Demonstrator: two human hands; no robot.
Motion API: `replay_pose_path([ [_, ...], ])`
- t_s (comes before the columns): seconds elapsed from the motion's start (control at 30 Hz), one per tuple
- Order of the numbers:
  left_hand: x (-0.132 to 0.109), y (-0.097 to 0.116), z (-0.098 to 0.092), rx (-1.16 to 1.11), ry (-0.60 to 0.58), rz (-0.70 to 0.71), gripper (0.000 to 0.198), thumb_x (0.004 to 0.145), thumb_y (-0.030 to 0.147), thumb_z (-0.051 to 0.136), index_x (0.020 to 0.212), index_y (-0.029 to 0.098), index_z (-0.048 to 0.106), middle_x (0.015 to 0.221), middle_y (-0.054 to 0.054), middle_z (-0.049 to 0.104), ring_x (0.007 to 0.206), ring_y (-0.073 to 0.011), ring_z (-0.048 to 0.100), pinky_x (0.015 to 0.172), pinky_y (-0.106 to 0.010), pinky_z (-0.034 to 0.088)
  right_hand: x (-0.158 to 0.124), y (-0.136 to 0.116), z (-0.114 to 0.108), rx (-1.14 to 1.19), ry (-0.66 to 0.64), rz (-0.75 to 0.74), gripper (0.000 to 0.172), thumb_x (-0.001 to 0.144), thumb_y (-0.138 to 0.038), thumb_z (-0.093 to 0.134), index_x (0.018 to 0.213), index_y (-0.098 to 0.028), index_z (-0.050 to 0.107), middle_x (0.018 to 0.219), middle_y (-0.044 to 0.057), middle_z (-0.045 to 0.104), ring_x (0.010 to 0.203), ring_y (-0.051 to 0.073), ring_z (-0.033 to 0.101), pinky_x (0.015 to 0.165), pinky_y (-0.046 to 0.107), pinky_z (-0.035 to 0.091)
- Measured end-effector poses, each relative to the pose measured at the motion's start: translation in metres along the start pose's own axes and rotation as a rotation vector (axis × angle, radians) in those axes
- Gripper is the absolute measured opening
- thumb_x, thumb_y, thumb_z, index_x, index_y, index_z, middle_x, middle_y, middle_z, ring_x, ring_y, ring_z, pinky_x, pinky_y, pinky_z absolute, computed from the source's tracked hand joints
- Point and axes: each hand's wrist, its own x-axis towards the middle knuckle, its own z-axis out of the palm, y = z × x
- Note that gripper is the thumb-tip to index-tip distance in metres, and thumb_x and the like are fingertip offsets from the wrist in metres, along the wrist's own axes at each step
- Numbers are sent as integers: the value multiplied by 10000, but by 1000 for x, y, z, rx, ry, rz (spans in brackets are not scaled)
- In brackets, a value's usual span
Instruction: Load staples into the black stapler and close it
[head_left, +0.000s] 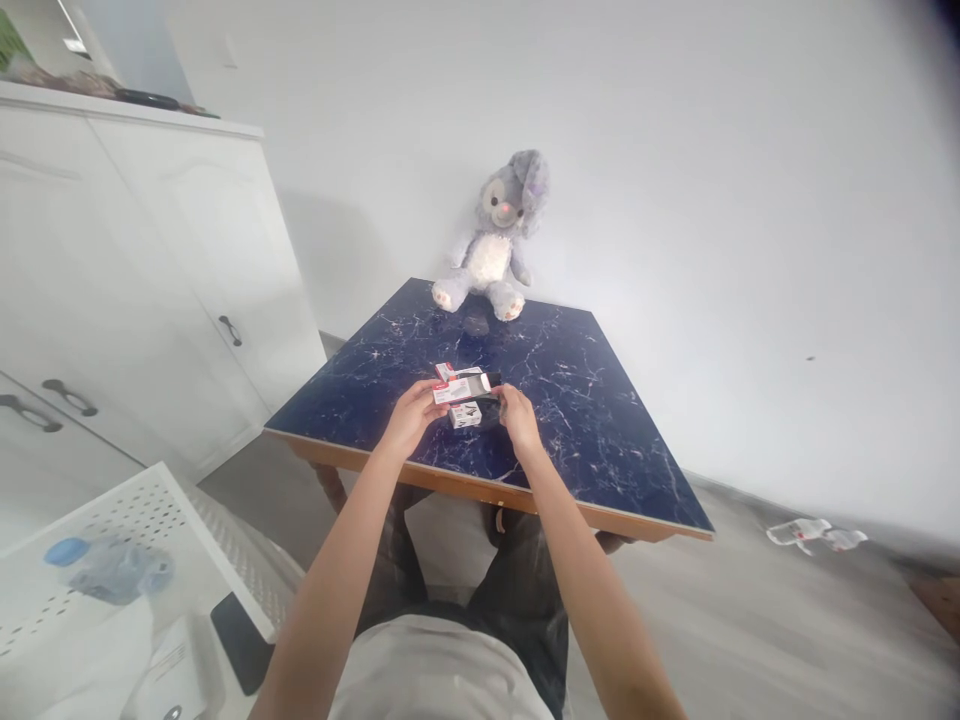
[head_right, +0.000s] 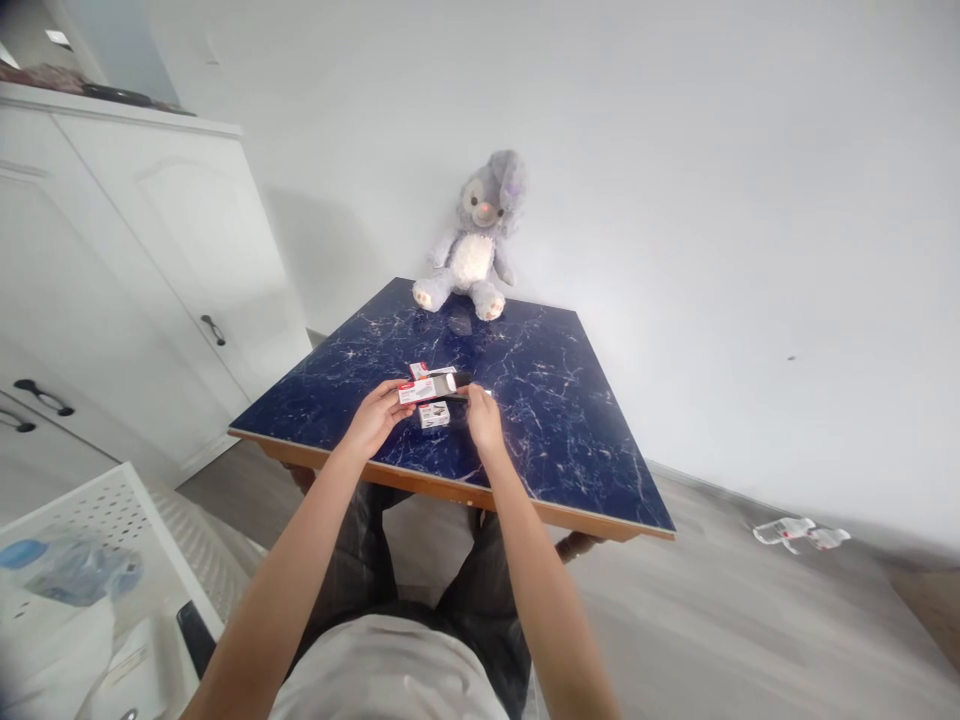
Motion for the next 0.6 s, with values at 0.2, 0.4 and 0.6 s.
replay_pose_path([
  [0.2, -3, 2, 1, 60, -30, 15, 275, 809, 318, 747, 1040, 179, 691, 1033, -86, 753, 823, -145, 705, 742, -250, 560, -2, -12, 6, -84, 24, -50, 486, 924, -566, 447, 846, -171, 718, 729, 2, 658, 666, 160, 521, 667, 249, 396],
  [0.4, -5, 3, 6, 117, -92, 27, 333, 789, 339, 778, 1070, 169, 724, 1122, -100, 731, 987, -220, 700, 863, -350, 585, -9, -19, 8, -210, 61, -113, 496, 942, -543, 445, 867, -158, 749, 698, 27, 665, 630, 164, 512, 649, 253, 390],
  [0.6, -4, 5, 5, 75, -118, 7, 336, 847, 303, 710, 1151, 160, 726, 1166, -123, 728, 1044, -254, 699, 933, -410, 575, -7, -17, 10, -180, -34, -128, 472, 946, -520, 443, 834, -175, 746, 655, -6, 619, 611, 144, 488, 626, 240, 382],
])
